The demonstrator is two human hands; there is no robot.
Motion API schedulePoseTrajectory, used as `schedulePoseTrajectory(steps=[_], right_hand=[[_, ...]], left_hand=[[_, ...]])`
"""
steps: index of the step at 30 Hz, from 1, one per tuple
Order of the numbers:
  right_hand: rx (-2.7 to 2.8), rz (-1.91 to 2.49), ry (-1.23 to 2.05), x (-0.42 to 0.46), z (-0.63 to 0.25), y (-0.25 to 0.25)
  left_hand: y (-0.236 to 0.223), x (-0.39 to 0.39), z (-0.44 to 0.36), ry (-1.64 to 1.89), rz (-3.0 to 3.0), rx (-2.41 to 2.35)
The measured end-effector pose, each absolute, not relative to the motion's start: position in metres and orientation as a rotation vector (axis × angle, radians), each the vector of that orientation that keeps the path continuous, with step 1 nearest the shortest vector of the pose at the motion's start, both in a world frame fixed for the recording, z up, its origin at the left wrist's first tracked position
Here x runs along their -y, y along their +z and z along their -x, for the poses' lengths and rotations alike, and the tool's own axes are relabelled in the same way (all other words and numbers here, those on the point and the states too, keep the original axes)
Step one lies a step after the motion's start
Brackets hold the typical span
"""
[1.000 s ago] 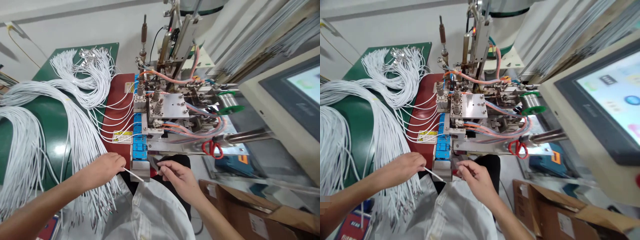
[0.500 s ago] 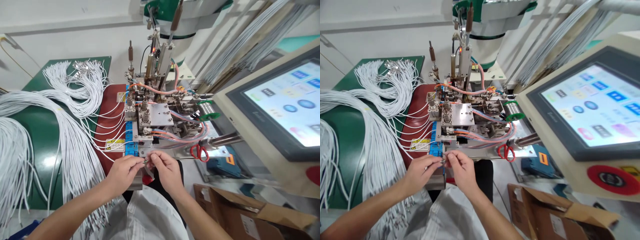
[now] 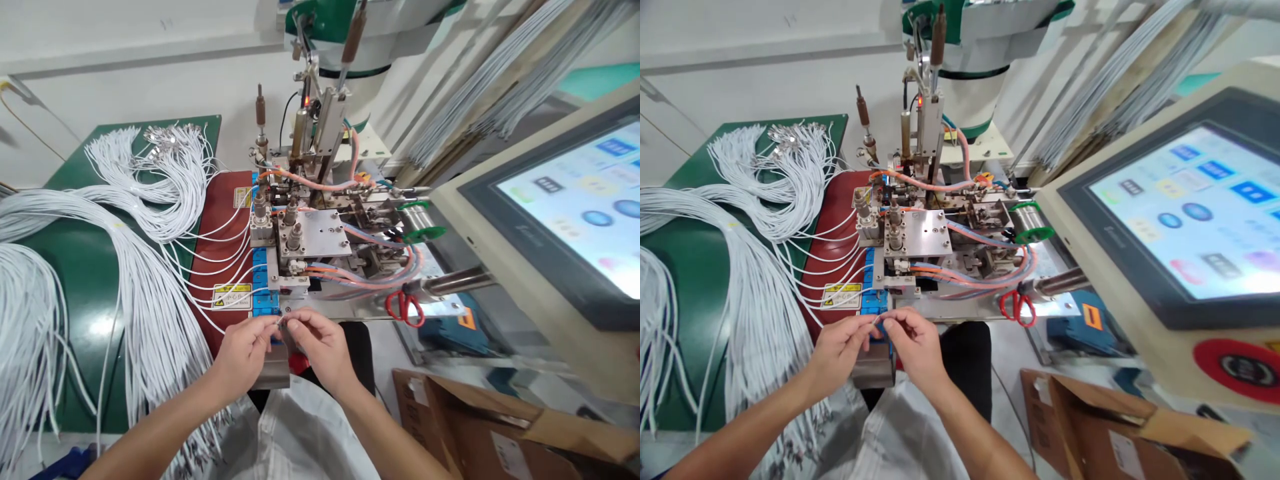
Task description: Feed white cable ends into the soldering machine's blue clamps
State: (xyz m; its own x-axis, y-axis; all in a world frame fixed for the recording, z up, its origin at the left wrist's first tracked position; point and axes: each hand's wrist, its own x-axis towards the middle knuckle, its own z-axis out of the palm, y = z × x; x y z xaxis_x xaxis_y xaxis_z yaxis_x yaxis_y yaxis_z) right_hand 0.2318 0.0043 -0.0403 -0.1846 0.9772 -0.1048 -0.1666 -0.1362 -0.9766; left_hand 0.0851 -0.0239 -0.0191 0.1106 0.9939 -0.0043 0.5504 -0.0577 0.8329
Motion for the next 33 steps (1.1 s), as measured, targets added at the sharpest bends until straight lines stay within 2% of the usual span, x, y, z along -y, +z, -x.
schedulePoseTrajectory(steps=[10, 18, 21, 26, 33], right_hand=[[1.344, 1.162, 1.304, -0.003, -0.225, -0.036], [0.931, 1.237, 1.488, 0.006, -0.208, -0.034], [0.911, 1.230, 1.448, 0.008, -0.203, -0.034], [1.335, 1.118, 1.092, 0.002, -0.209, -0.038], [1.930, 0.948, 1.067, -0.018, -0.241, -0.022]], left_hand=[[-0.017, 0.021, -0.085, 0.739, -1.469, -1.563], [-0.018, 0.023, -0.089, 0.807, -1.328, -1.581], [-0.022, 0.025, -0.091, 0.871, -1.315, -1.604], [-0.024, 0.026, -0.090, 0.880, -1.345, -1.595], [-0.011, 0.020, -0.081, 0.659, -1.533, -1.495]])
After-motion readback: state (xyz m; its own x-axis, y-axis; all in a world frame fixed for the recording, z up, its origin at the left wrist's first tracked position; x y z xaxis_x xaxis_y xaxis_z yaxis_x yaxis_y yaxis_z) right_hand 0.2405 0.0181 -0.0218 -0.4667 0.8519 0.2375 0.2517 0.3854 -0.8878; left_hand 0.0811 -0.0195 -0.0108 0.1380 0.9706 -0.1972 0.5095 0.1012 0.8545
